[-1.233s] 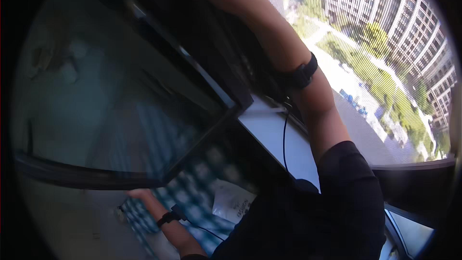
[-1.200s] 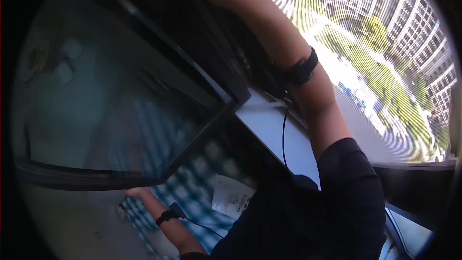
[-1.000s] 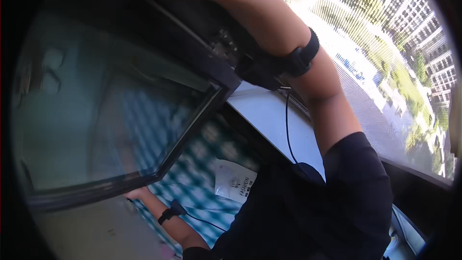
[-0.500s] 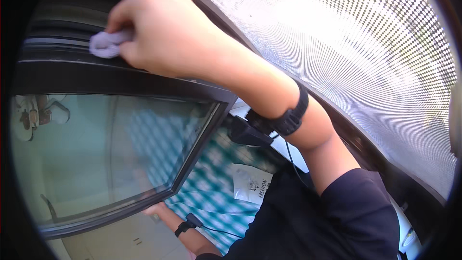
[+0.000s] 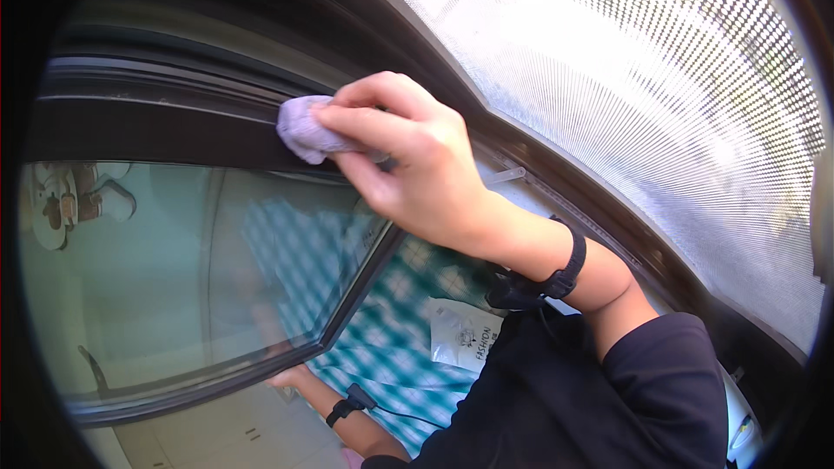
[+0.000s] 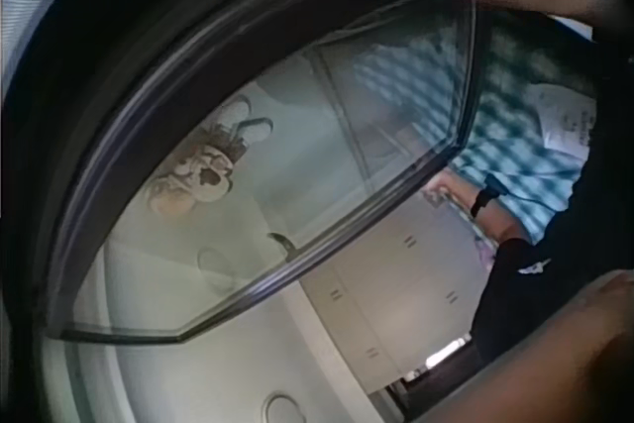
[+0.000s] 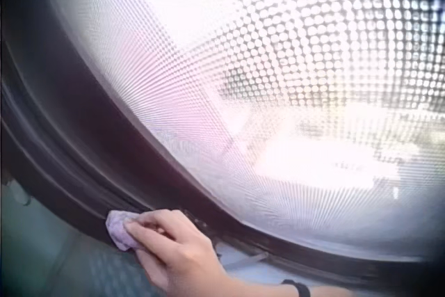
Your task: The person wipes the upper, lower, and side edges of a window pane with a cloth. The person then closes the window and locks the handle.
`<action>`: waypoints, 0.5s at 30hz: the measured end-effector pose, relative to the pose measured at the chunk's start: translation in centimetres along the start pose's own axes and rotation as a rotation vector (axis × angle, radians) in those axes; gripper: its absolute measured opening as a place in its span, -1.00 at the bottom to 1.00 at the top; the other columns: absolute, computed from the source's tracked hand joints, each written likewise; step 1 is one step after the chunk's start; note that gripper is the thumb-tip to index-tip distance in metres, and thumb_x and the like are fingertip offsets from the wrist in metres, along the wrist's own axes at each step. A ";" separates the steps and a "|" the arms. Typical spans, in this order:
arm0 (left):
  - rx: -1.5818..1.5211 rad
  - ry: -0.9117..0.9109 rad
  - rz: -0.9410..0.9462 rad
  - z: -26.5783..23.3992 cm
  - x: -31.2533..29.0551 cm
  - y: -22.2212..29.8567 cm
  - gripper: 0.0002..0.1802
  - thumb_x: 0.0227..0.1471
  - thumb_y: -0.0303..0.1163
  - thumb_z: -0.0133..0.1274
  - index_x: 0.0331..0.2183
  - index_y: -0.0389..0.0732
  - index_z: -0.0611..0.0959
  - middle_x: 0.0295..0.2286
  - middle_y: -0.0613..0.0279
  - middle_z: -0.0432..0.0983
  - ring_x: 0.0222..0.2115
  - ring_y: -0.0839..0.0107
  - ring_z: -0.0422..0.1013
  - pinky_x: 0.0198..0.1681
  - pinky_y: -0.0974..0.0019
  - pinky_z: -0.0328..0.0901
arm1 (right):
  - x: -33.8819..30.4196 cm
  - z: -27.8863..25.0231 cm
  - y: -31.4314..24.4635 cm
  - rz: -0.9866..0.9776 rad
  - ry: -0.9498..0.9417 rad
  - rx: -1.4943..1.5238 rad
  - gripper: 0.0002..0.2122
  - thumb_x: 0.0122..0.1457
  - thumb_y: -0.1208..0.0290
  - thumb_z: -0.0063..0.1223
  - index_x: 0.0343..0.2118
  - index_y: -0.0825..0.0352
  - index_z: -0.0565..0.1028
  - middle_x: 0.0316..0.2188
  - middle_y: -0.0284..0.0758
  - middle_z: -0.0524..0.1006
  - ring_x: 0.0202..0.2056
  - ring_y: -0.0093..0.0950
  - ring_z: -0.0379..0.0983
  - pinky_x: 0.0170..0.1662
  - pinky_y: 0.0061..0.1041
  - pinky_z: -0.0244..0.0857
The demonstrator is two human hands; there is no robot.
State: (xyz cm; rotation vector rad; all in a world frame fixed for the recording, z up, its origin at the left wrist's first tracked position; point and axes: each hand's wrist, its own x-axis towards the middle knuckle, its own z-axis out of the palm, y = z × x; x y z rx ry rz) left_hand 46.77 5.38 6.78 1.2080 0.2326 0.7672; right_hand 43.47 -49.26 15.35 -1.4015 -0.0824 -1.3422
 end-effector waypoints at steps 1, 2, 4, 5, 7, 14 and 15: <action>-0.016 -0.058 -0.024 -1.6 1.1 -0.3 -0.01 0.06 0.27 -0.39 0.08 -0.53 0.37 0.09 -0.37 0.26 0.15 -0.22 0.20 0.25 -0.14 0.07 | 0.1 0.4 -0.3 -0.098 0.012 0.018 -0.75 -0.16 0.66 0.21 -0.32 0.36 0.59 -0.35 -0.27 0.52 -0.32 -0.25 0.45 -0.24 -0.36 0.39; -0.015 -0.060 -0.027 -1.9 1.3 -0.8 -0.01 0.06 0.27 -0.39 0.08 -0.53 0.37 0.09 -0.37 0.26 0.15 -0.22 0.20 0.25 -0.14 0.07 | -0.5 0.6 -0.4 -0.100 -0.029 -0.019 -0.72 -0.15 0.67 0.19 -0.28 0.36 0.57 -0.35 -0.28 0.48 -0.30 -0.27 0.41 -0.23 -0.37 0.37; -0.043 -0.039 -0.076 -2.4 1.9 -0.5 -0.01 0.05 0.26 -0.39 0.06 -0.56 0.38 0.09 -0.38 0.26 0.16 -0.21 0.19 0.26 -0.13 0.05 | -2.4 0.5 0.5 -0.108 -0.103 -0.077 -0.71 -0.15 0.70 0.16 -0.27 0.38 0.54 -0.34 -0.26 0.47 -0.30 -0.24 0.42 -0.24 -0.36 0.37; -0.048 -0.040 -0.072 -2.0 1.7 -0.6 -0.01 0.05 0.26 -0.39 0.06 -0.56 0.38 0.09 -0.38 0.26 0.16 -0.21 0.19 0.26 -0.13 0.05 | -3.5 -0.1 1.0 -0.089 -0.175 -0.099 -0.70 -0.15 0.71 0.16 -0.27 0.40 0.53 -0.35 -0.24 0.47 -0.30 -0.23 0.42 -0.24 -0.35 0.37; 0.044 0.039 -0.052 0.4 -0.3 -0.9 0.01 0.04 0.28 -0.39 0.06 -0.57 0.38 0.09 -0.39 0.25 0.16 -0.21 0.19 0.26 -0.12 0.05 | -7.1 -0.4 1.7 0.004 -0.167 -0.098 -0.70 -0.16 0.72 0.15 -0.26 0.41 0.52 -0.35 -0.22 0.46 -0.30 -0.22 0.42 -0.24 -0.34 0.37; -0.047 0.032 -0.035 1.6 -1.3 0.0 -0.03 0.05 0.26 -0.35 0.06 -0.52 0.40 0.09 -0.36 0.27 0.16 -0.20 0.19 0.27 -0.13 0.03 | -3.8 0.0 1.6 -0.002 0.026 -0.116 -0.69 -0.15 0.75 0.10 -0.25 0.44 0.48 -0.33 -0.13 0.44 -0.30 -0.16 0.44 -0.23 -0.32 0.37; -0.052 0.027 -0.045 1.0 -0.9 -0.1 -0.05 0.05 0.25 -0.34 0.05 -0.50 0.42 0.08 -0.35 0.27 0.16 -0.20 0.18 0.27 -0.13 0.02 | -3.4 0.2 1.8 0.008 -0.009 -0.128 -0.70 -0.15 0.74 0.10 -0.26 0.45 0.48 -0.33 -0.13 0.44 -0.29 -0.15 0.44 -0.23 -0.31 0.37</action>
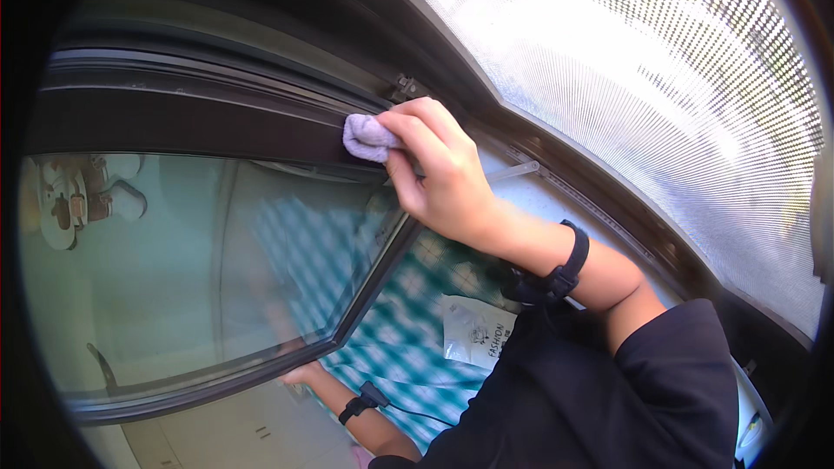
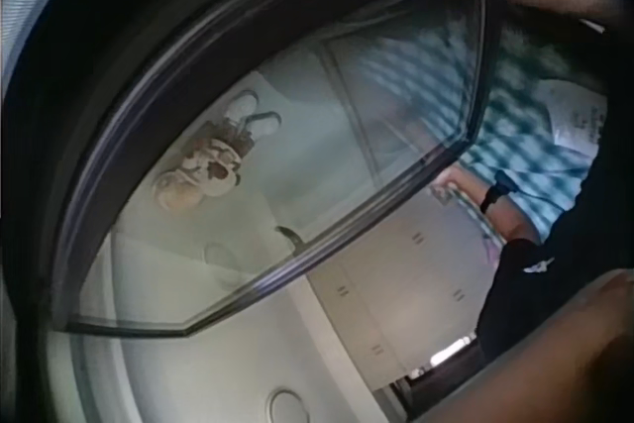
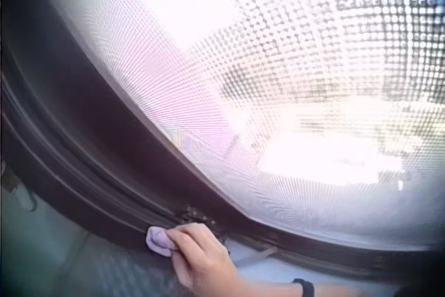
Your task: The person wipes the upper, lower, and side edges of a window pane with a cloth. The person then closes the window and locks the handle.
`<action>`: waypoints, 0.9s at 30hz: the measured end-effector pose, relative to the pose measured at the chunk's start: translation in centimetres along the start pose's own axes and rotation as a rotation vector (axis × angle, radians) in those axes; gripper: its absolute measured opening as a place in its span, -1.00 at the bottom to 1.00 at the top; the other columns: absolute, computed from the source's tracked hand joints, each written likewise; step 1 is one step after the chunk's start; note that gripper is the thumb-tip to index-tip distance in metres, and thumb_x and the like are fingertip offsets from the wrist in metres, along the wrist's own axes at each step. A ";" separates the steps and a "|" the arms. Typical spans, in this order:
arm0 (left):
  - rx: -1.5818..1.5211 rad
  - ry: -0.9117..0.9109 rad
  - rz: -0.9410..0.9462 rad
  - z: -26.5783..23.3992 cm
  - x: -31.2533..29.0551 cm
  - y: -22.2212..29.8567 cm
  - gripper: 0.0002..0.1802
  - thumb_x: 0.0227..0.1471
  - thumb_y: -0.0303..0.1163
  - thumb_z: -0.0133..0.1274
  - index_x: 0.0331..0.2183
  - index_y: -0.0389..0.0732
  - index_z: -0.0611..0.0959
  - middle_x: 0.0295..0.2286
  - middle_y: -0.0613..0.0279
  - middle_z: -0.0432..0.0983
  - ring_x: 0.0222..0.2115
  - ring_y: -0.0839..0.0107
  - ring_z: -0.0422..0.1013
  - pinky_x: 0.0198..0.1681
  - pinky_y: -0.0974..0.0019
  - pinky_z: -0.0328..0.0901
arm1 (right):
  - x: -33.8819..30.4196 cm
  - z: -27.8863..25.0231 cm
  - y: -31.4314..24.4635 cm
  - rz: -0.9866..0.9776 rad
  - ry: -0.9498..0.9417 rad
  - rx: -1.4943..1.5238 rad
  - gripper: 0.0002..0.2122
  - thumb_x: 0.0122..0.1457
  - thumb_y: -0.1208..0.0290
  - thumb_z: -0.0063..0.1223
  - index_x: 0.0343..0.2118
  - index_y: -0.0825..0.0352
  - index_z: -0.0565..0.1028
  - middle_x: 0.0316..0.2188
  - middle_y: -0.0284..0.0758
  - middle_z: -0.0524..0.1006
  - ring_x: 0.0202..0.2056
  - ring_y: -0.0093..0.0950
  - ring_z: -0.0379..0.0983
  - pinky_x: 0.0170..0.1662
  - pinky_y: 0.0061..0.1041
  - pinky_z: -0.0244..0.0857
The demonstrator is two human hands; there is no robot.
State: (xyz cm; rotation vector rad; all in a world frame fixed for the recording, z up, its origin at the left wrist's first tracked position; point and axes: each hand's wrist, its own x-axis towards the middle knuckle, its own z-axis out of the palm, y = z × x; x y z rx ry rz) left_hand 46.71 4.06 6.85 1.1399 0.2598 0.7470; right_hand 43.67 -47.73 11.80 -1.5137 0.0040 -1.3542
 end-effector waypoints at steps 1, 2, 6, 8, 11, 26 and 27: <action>-0.006 -0.003 -0.010 -0.7 0.4 0.0 -0.07 0.06 0.25 -0.34 0.03 -0.48 0.44 0.08 -0.35 0.28 0.16 -0.20 0.18 0.28 -0.14 0.01 | -0.3 0.0 0.0 -0.002 -0.004 0.003 -0.70 -0.15 0.74 0.10 -0.26 0.45 0.48 -0.33 -0.13 0.44 -0.29 -0.15 0.44 -0.23 -0.31 0.37; -0.013 0.002 -0.013 -0.2 0.2 -0.2 -0.07 0.06 0.25 -0.34 0.03 -0.48 0.44 0.08 -0.35 0.28 0.16 -0.20 0.18 0.28 -0.14 0.01 | -0.7 -0.1 0.4 0.022 -0.035 -0.008 -0.71 -0.13 0.73 0.08 -0.26 0.45 0.47 -0.33 -0.13 0.44 -0.29 -0.14 0.44 -0.23 -0.30 0.37; -0.062 -0.010 -0.047 2.0 -0.3 0.4 -0.11 0.08 0.25 -0.32 0.01 -0.44 0.45 0.11 -0.31 0.23 0.19 -0.18 0.13 0.29 -0.15 -0.02 | -1.3 -0.9 1.3 0.141 -0.118 0.022 -0.74 -0.07 0.73 0.05 -0.25 0.46 0.48 -0.35 -0.12 0.46 -0.33 -0.13 0.48 -0.26 -0.31 0.38; 0.008 0.049 -0.016 1.7 -0.6 -0.1 -0.10 0.08 0.22 -0.31 0.10 -0.44 0.35 0.15 -0.29 0.16 0.21 -0.17 0.10 0.30 -0.14 -0.03 | 0.3 -0.6 0.7 0.100 -0.122 0.088 -0.77 -0.04 0.70 0.06 -0.26 0.45 0.48 -0.35 -0.12 0.47 -0.34 -0.15 0.49 -0.28 -0.32 0.39; -0.127 -0.125 -0.079 -2.8 3.3 -1.0 -0.12 0.11 0.20 -0.37 0.13 -0.42 0.33 0.16 -0.23 0.17 0.21 -0.11 0.10 0.32 -0.12 -0.08 | 6.1 2.7 -2.4 -0.176 -0.020 0.185 -0.80 -0.03 0.67 0.09 -0.28 0.44 0.51 -0.41 -0.17 0.48 -0.44 -0.28 0.49 -0.37 -0.42 0.36; -0.069 0.059 -0.057 0.6 1.0 -0.8 -0.15 0.13 0.16 -0.38 0.04 -0.48 0.44 0.08 -0.28 0.28 0.15 -0.14 0.20 0.26 -0.13 0.04 | -6.6 -4.0 6.4 0.112 -0.302 -0.214 -0.74 -0.09 0.69 0.04 -0.26 0.43 0.46 -0.38 -0.12 0.46 -0.34 -0.07 0.46 -0.29 -0.26 0.37; -0.068 0.004 -0.093 -1.0 2.3 -0.6 -0.16 0.12 0.17 -0.38 0.01 -0.45 0.47 0.04 -0.25 0.33 0.12 -0.12 0.24 0.23 -0.11 0.08 | -7.5 -4.3 7.0 0.156 -0.342 -0.262 -0.75 -0.09 0.67 0.05 -0.27 0.42 0.46 -0.39 -0.11 0.46 -0.34 -0.06 0.46 -0.29 -0.24 0.37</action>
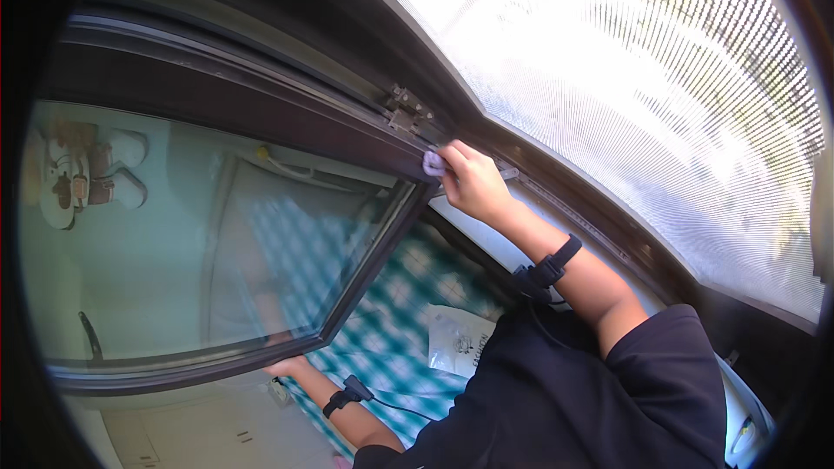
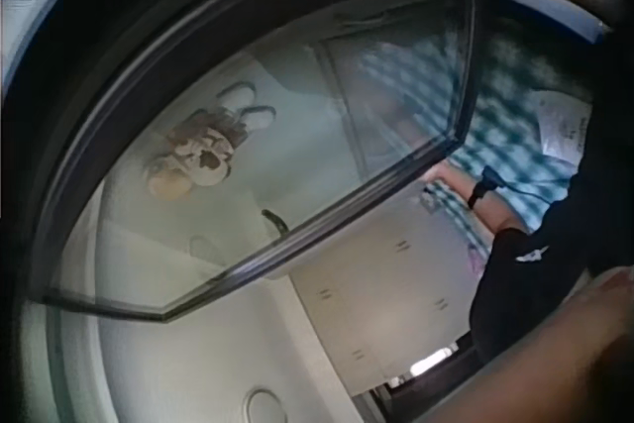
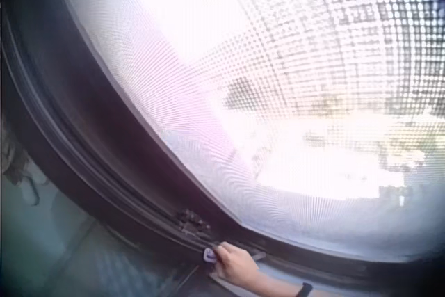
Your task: The person wipes the upper, lower, and side edges of a window pane with a cloth. The person then closes the window and locks the handle.
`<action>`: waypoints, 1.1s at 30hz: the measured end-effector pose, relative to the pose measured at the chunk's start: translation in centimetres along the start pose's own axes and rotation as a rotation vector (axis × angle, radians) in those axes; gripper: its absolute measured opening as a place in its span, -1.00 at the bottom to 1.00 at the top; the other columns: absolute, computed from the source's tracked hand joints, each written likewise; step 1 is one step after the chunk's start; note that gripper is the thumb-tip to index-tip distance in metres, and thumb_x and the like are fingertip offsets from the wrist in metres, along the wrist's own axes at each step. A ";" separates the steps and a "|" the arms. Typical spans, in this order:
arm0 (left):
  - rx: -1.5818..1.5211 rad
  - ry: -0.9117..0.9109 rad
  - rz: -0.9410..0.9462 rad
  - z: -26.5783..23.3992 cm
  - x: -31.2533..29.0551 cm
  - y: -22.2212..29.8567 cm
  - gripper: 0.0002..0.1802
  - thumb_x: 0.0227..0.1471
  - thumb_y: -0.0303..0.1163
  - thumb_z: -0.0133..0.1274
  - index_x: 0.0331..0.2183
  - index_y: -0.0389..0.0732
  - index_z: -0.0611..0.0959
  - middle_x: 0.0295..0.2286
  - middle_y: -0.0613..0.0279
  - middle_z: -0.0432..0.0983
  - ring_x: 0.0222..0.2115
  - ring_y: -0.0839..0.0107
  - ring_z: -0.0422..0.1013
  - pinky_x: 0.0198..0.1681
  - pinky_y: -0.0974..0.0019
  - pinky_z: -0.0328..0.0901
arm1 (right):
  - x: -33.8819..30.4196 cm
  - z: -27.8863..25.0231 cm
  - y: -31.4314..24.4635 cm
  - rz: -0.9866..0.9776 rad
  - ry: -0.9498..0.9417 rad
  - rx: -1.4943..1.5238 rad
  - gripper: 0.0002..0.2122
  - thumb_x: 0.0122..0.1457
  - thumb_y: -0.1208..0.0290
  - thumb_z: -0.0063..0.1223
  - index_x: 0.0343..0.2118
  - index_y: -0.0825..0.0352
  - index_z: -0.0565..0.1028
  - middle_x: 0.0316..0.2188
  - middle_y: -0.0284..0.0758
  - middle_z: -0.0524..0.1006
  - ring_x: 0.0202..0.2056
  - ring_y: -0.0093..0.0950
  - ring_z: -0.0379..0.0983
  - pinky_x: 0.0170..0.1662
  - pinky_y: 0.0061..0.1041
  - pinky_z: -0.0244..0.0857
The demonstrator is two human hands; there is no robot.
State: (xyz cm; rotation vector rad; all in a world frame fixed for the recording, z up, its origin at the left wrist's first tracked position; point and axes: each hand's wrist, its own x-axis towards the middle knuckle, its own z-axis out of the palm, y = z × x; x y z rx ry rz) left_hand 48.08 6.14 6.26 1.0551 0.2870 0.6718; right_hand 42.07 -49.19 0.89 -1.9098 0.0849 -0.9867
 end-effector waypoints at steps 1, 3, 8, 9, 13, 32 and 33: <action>0.000 -0.054 -0.032 -1.6 1.1 0.0 -0.17 0.12 0.18 -0.38 -0.02 -0.42 0.50 0.01 -0.22 0.37 0.09 -0.09 0.28 0.20 -0.10 0.13 | -0.6 0.4 0.8 0.040 -0.040 -0.041 -0.75 -0.09 0.64 0.05 -0.27 0.42 0.46 -0.40 -0.10 0.46 -0.34 -0.05 0.46 -0.30 -0.22 0.37; -0.001 -0.114 0.008 -4.0 2.8 -0.6 -0.20 0.11 0.19 -0.37 -0.09 -0.40 0.52 -0.06 -0.18 0.41 0.03 -0.07 0.33 0.14 -0.08 0.19 | -1.2 0.6 1.2 0.104 -0.048 -0.006 -0.79 -0.08 0.61 0.03 -0.31 0.39 0.47 -0.45 -0.09 0.45 -0.37 -0.04 0.47 -0.31 -0.16 0.38; -0.017 -0.384 0.009 -4.7 3.2 -0.8 -0.27 0.10 0.20 -0.34 -0.23 -0.34 0.53 -0.20 -0.07 0.48 -0.13 0.00 0.42 -0.05 -0.06 0.32 | 0.4 0.7 -0.5 0.024 0.041 0.165 -0.74 -0.07 0.63 0.09 -0.25 0.38 0.48 -0.39 -0.11 0.47 -0.36 -0.07 0.48 -0.30 -0.25 0.39; -0.009 -0.224 0.002 -3.2 2.1 -1.5 -0.29 0.10 0.19 -0.33 -0.25 -0.31 0.53 -0.20 -0.06 0.47 -0.13 -0.01 0.42 -0.06 -0.06 0.32 | 2.2 0.1 -2.8 -0.008 0.076 0.186 -0.77 -0.04 0.62 0.12 -0.25 0.41 0.48 -0.37 -0.11 0.48 -0.34 -0.09 0.49 -0.29 -0.27 0.39; -0.186 -0.018 -0.057 0.3 -0.1 -1.2 -0.33 0.11 0.20 -0.33 -0.26 -0.25 0.53 -0.22 0.00 0.47 -0.15 -0.02 0.42 -0.06 -0.07 0.33 | 10.4 -0.6 -10.8 -0.232 0.246 0.326 -0.80 0.00 0.67 0.11 -0.26 0.43 0.49 -0.40 -0.21 0.46 -0.47 -0.36 0.48 -0.41 -0.49 0.34; -0.101 0.351 0.022 -1.0 1.0 -5.5 -0.48 0.26 -0.07 -0.26 -0.10 -0.32 0.56 -0.14 0.12 0.48 -0.15 0.13 0.44 -0.12 0.11 0.32 | 43.0 -9.1 -45.7 -0.773 0.721 0.092 -0.72 0.13 0.25 0.03 -0.43 0.43 0.56 -0.34 0.03 0.56 -0.23 0.02 0.50 -0.10 -0.09 0.39; -0.104 0.353 0.023 -1.2 1.0 -5.7 -0.48 0.26 -0.08 -0.26 -0.10 -0.33 0.56 -0.14 0.12 0.48 -0.15 0.13 0.44 -0.12 0.11 0.32 | 43.9 -10.0 -47.4 -0.775 0.723 0.050 -0.69 0.13 0.22 0.02 -0.39 0.44 0.58 -0.31 0.04 0.57 -0.20 0.02 0.50 -0.07 -0.10 0.38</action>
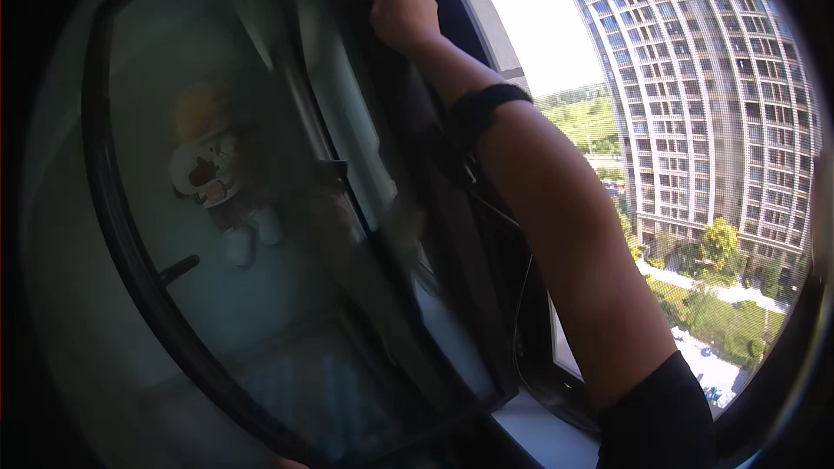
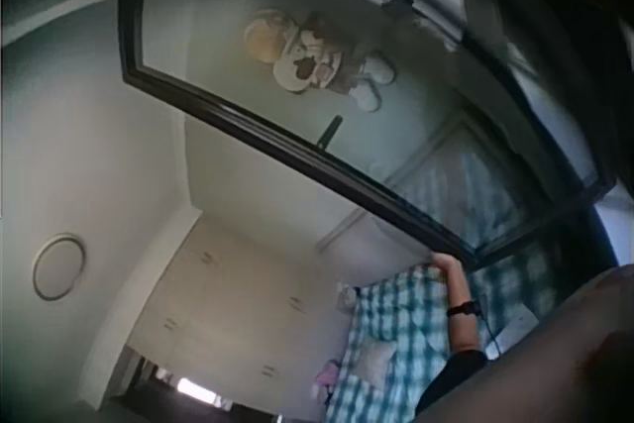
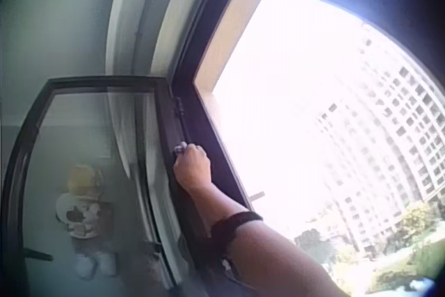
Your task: The person wipes the upper, lower, and side edges of a window pane with a cloth. The person then closes the window and locks the handle.
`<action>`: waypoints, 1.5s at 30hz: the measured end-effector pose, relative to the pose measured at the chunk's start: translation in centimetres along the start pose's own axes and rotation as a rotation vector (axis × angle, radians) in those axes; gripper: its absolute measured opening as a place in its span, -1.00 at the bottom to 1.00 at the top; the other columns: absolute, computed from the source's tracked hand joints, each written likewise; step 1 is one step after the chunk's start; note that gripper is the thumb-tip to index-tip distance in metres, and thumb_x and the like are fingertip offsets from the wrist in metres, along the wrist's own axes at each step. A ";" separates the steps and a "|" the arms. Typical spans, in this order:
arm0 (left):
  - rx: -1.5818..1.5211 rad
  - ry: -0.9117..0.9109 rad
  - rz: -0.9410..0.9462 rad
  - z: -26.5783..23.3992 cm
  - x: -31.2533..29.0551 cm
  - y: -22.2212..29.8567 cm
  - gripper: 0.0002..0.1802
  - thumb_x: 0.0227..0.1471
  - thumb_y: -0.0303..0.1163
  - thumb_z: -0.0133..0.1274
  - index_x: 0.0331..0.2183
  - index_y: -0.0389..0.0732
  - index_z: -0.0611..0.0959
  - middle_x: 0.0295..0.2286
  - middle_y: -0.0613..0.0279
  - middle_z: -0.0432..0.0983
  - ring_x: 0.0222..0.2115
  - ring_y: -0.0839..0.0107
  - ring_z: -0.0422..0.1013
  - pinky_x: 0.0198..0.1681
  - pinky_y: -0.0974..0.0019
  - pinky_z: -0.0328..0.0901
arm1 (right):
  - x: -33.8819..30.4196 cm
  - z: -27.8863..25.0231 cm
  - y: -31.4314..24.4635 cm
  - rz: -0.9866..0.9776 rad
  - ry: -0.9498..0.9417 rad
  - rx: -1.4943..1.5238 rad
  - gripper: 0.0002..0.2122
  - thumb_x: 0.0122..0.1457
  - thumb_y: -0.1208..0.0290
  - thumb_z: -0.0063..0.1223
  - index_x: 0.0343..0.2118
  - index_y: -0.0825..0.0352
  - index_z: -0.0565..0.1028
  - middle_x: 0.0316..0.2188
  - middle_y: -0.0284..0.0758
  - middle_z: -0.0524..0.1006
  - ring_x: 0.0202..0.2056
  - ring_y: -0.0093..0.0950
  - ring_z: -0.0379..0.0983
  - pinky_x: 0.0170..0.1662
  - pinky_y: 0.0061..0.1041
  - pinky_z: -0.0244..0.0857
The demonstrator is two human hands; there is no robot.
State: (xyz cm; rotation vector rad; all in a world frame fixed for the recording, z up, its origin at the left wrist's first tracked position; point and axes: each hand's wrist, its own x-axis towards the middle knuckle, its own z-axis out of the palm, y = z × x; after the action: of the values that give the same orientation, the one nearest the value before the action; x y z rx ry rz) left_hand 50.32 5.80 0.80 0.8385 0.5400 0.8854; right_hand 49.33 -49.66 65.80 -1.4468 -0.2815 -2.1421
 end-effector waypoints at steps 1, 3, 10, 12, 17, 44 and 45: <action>-0.008 0.010 0.001 -0.5 0.1 -0.1 -0.48 0.26 -0.08 -0.25 -0.09 -0.33 0.56 -0.14 0.12 0.48 -0.15 0.13 0.43 -0.12 0.11 0.32 | 1.5 0.2 -0.9 0.031 -0.030 -0.007 -0.68 0.14 0.22 0.02 -0.38 0.45 0.58 -0.30 0.05 0.57 -0.17 0.01 0.50 -0.05 -0.11 0.38; -0.029 0.021 0.001 -1.8 0.6 -0.8 -0.49 0.26 -0.09 -0.25 -0.09 -0.33 0.56 -0.14 0.12 0.48 -0.15 0.13 0.43 -0.12 0.11 0.31 | 3.8 1.6 -1.5 0.044 -0.126 -0.080 -0.67 0.13 0.20 0.01 -0.36 0.44 0.60 -0.29 0.10 0.56 -0.16 0.01 0.51 -0.05 -0.12 0.39; -0.039 -0.169 0.243 -0.5 -0.5 -1.2 -0.58 0.18 -0.20 -0.19 -0.34 -0.36 0.60 -0.43 0.19 0.48 -0.41 0.35 0.38 -0.25 0.18 0.29 | 0.3 0.2 -3.9 -0.198 -0.092 -0.271 -0.73 0.11 0.24 0.02 -0.29 0.35 0.58 -0.27 -0.04 0.57 -0.18 -0.08 0.53 -0.12 -0.15 0.41; 0.115 -0.178 0.277 -0.4 -2.1 0.8 -0.57 0.19 -0.22 -0.22 -0.35 -0.39 0.60 -0.44 0.13 0.50 -0.41 0.35 0.39 -0.27 0.18 0.28 | -2.2 1.9 -5.5 -0.252 -0.187 -0.232 -0.73 0.11 0.25 0.06 -0.23 0.33 0.55 -0.26 -0.09 0.55 -0.16 -0.10 0.50 -0.10 -0.16 0.37; 0.236 -0.099 0.392 1.4 -4.2 4.6 -0.54 0.21 -0.23 -0.25 -0.36 -0.44 0.60 -0.46 0.07 0.51 -0.43 0.33 0.41 -0.27 0.20 0.30 | -4.3 8.4 -16.9 -0.520 -0.180 0.149 -0.78 0.06 0.42 0.10 -0.22 0.35 0.54 -0.26 -0.16 0.54 -0.19 -0.13 0.48 -0.11 -0.23 0.36; 0.422 -0.002 0.484 5.3 -6.7 9.6 -0.37 0.32 -0.12 -0.25 -0.60 -0.42 0.53 -0.70 -0.04 0.41 -0.63 0.20 0.36 -0.48 0.16 0.22 | -18.3 15.2 -30.4 -1.242 -0.564 0.974 -0.77 -0.08 0.69 0.09 -0.31 0.30 0.53 -0.33 -0.28 0.52 -0.20 -0.29 0.48 -0.13 -0.39 0.43; 0.503 -0.004 0.525 4.8 -6.5 9.1 -0.39 0.32 -0.14 -0.24 -0.62 -0.42 0.48 -0.72 -0.07 0.34 -0.67 0.21 0.30 -0.52 0.14 0.17 | -19.4 14.5 -30.1 -1.250 -0.638 1.002 -0.79 -0.09 0.64 0.13 -0.33 0.30 0.52 -0.32 -0.30 0.52 -0.19 -0.32 0.49 -0.12 -0.43 0.44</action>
State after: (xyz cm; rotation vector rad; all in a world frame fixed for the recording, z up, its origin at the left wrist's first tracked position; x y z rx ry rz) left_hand 46.11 1.68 11.49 1.4821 0.5573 1.2470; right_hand 50.17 -11.95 57.69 -1.2916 -2.5684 -1.5216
